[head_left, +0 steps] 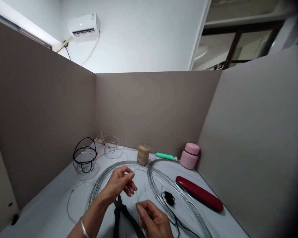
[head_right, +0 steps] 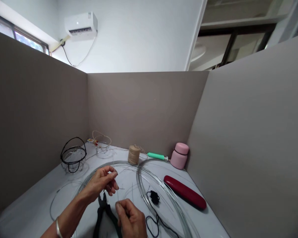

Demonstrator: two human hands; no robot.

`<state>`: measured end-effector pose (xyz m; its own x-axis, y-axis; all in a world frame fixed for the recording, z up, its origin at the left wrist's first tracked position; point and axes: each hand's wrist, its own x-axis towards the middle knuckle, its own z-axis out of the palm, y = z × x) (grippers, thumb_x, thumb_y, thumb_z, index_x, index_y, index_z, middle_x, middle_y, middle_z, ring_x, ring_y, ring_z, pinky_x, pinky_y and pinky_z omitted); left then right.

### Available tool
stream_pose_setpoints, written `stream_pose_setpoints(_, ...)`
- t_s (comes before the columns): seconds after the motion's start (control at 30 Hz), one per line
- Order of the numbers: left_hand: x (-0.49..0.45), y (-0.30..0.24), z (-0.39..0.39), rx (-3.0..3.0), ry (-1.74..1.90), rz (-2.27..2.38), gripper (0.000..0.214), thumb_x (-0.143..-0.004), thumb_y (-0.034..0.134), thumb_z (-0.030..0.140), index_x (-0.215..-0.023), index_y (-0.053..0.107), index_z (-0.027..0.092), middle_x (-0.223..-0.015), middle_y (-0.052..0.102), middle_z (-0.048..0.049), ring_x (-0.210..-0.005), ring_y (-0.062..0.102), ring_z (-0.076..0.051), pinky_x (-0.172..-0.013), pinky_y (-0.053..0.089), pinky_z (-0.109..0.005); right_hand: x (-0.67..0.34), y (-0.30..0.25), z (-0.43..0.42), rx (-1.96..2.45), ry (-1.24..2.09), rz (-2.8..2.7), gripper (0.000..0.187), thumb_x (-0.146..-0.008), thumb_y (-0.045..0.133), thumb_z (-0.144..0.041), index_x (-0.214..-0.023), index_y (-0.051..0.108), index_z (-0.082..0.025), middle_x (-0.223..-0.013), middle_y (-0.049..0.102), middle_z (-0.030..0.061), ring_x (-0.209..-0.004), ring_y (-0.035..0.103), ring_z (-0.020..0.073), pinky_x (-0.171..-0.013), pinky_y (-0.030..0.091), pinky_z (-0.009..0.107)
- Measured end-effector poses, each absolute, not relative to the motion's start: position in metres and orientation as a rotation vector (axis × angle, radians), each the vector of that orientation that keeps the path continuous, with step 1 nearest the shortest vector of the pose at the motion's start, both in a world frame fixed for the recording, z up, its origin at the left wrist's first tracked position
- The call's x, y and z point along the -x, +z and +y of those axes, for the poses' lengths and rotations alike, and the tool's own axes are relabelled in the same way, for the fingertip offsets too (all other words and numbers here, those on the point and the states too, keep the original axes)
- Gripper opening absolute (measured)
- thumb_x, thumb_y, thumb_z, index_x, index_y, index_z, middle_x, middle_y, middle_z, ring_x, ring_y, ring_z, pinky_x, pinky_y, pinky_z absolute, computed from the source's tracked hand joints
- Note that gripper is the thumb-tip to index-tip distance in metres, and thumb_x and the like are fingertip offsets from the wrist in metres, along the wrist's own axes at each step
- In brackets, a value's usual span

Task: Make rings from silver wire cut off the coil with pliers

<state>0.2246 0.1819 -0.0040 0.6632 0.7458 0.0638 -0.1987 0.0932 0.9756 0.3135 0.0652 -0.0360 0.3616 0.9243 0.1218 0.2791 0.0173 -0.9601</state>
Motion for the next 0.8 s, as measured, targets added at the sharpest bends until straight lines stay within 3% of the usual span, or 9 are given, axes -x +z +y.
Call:
stream_pose_setpoints(0.13,-0.225,-0.005,0.184,-1.293,0.797,0.534,0.033,-0.063,0.058,0.045,-0.069,0.046,0.015,-0.047,0.059,-0.0013,-0.035,0.048,-0.009,-0.034,0.036,-0.018,-0.315,-0.040,0.068,1.467,0.764,-1.067,0.034,-0.069,0.053,-0.049,-0.059,0.052,-0.017,-0.045,0.037,-0.0067,-0.041,0.031,0.0070,-0.039,0.024,0.020)
stream_pose_setpoints(0.33,-0.232,-0.011,0.196,-1.296,0.813,0.574,0.028,-0.059,0.063,0.037,-0.065,0.052,0.013,-0.056,0.062,-0.0047,-0.042,0.053,-0.010,-0.036,0.036,-0.018,-0.322,-0.055,0.076,1.373,1.084,-0.879,0.033,-0.068,0.055,-0.049,-0.066,0.051,-0.015,-0.041,0.041,-0.0084,-0.030,0.027,0.0026,-0.031,0.015,0.016)
stream_pose_setpoints(0.47,-0.220,-0.014,0.221,-1.239,0.911,0.658,0.028,-0.056,0.065,0.036,-0.064,0.052,0.013,-0.055,0.062,-0.0041,-0.043,0.054,-0.010,-0.037,0.036,-0.017,-0.320,-0.055,0.072,1.433,1.083,-0.924,0.027,-0.068,0.055,-0.040,-0.062,0.049,-0.015,-0.045,0.050,-0.0052,-0.031,0.038,0.0035,-0.030,0.019,0.014)
stream_pose_setpoints(0.6,-0.186,-0.013,0.239,-1.153,1.066,0.752,0.026,-0.057,0.064,0.034,-0.065,0.048,0.015,-0.052,0.059,0.0012,-0.041,0.052,-0.007,-0.037,0.035,-0.015,-0.322,-0.050,0.064,1.567,1.103,-1.160,0.017,-0.067,0.051,-0.029,-0.057,0.051,-0.015,-0.041,0.050,-0.0049,-0.032,0.039,0.0047,-0.032,0.021,0.015)
stream_pose_setpoints(0.8,-0.163,-0.022,0.217,-1.126,0.963,0.673,0.026,-0.060,0.066,0.033,-0.067,0.048,0.015,-0.049,0.056,0.0027,-0.035,0.046,-0.006,-0.034,0.031,-0.015,-0.369,-0.015,0.045,1.693,0.681,-1.086,0.024,-0.068,0.052,-0.037,-0.058,0.054,-0.015,-0.047,0.051,-0.0037,-0.040,0.042,0.0075,-0.041,0.031,0.020)
